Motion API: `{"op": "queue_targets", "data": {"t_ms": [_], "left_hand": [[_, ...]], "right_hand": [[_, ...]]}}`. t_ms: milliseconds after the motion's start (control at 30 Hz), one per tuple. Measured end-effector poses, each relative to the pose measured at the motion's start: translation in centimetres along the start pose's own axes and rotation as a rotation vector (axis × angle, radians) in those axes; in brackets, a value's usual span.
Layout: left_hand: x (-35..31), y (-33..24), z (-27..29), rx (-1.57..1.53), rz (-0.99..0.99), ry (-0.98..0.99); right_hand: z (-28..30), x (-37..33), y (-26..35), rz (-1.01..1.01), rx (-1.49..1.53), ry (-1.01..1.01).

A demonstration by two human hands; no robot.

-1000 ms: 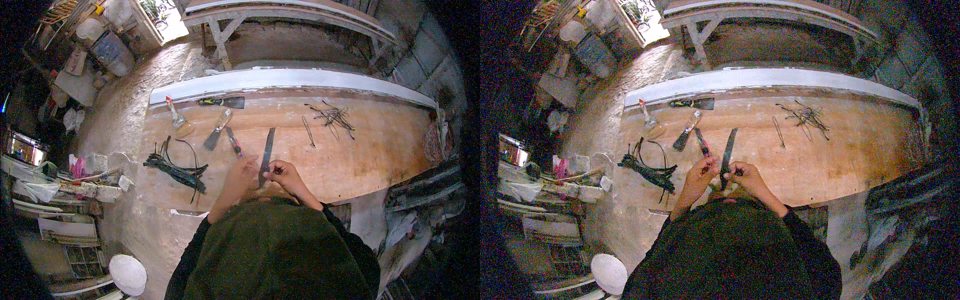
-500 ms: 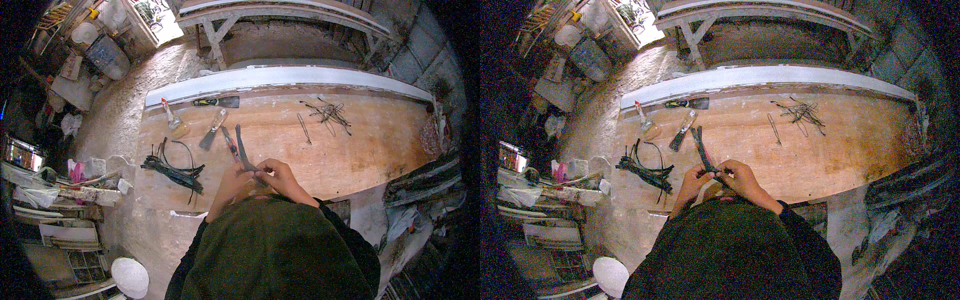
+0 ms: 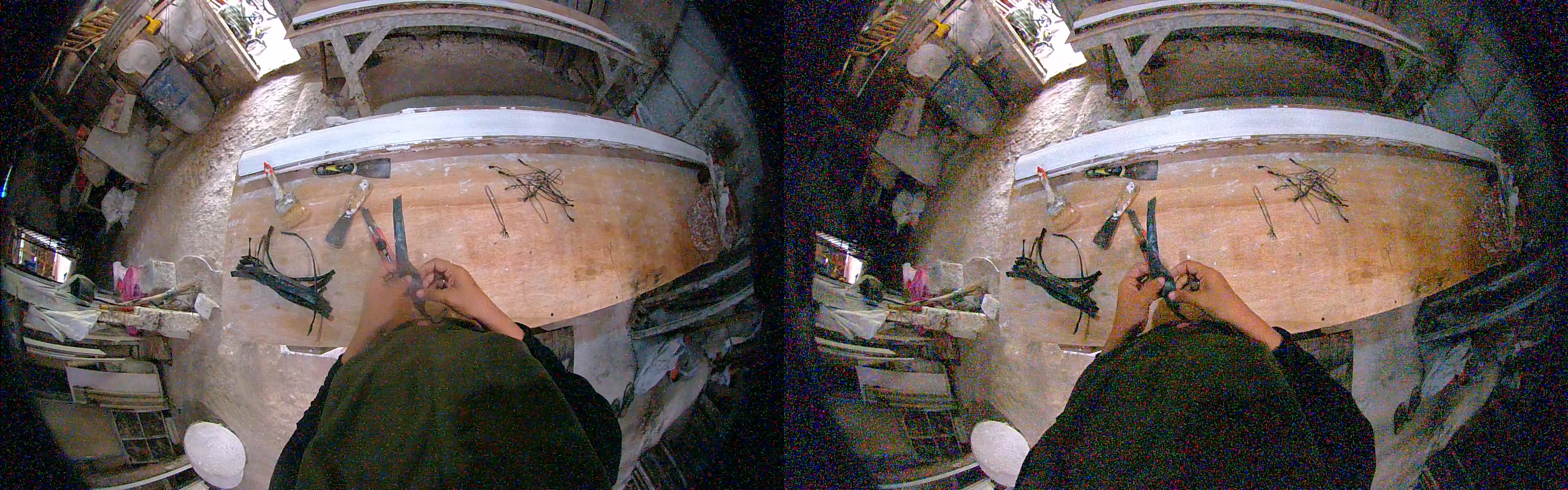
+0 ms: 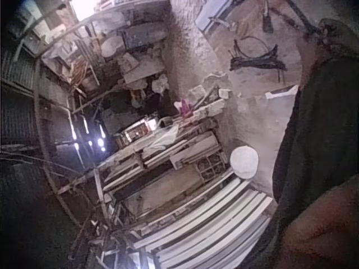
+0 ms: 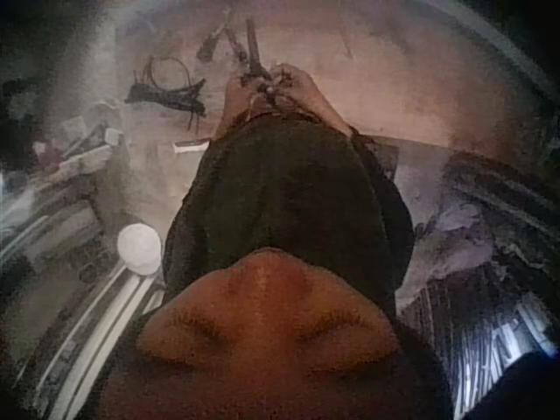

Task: The person repeatedly picks up black cable ties from a workbench, bends them into loops, and places them on the table. The person handles the ties one at a time, using both hands to shape each piece before setting it down.

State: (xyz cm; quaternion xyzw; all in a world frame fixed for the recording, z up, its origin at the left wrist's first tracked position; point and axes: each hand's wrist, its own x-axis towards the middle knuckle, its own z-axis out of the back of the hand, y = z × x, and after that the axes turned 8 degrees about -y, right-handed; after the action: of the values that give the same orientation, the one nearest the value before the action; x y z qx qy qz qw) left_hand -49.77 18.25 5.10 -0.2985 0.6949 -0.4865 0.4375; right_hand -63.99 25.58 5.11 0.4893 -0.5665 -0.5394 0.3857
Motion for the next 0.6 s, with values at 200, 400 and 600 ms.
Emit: {"op": "queue_targets", "data": {"t_ms": [200,400,600], "left_hand": [[-0.1,-0.2,0.0,0.015,-0.035,0.096],[0.0,0.4,0.2,0.042,-0.061,0.194],[0.2,1.0,0.1,0.087,-0.072,0.089]], "right_hand": [[0.3,0.1,-0.6,-0.053,0.021,-0.039],[0.2,0.2,-0.9,-0.056,0.108,-0.073],[0.1,0.2,-0.6,-0.060,0.041,-0.090]]}}
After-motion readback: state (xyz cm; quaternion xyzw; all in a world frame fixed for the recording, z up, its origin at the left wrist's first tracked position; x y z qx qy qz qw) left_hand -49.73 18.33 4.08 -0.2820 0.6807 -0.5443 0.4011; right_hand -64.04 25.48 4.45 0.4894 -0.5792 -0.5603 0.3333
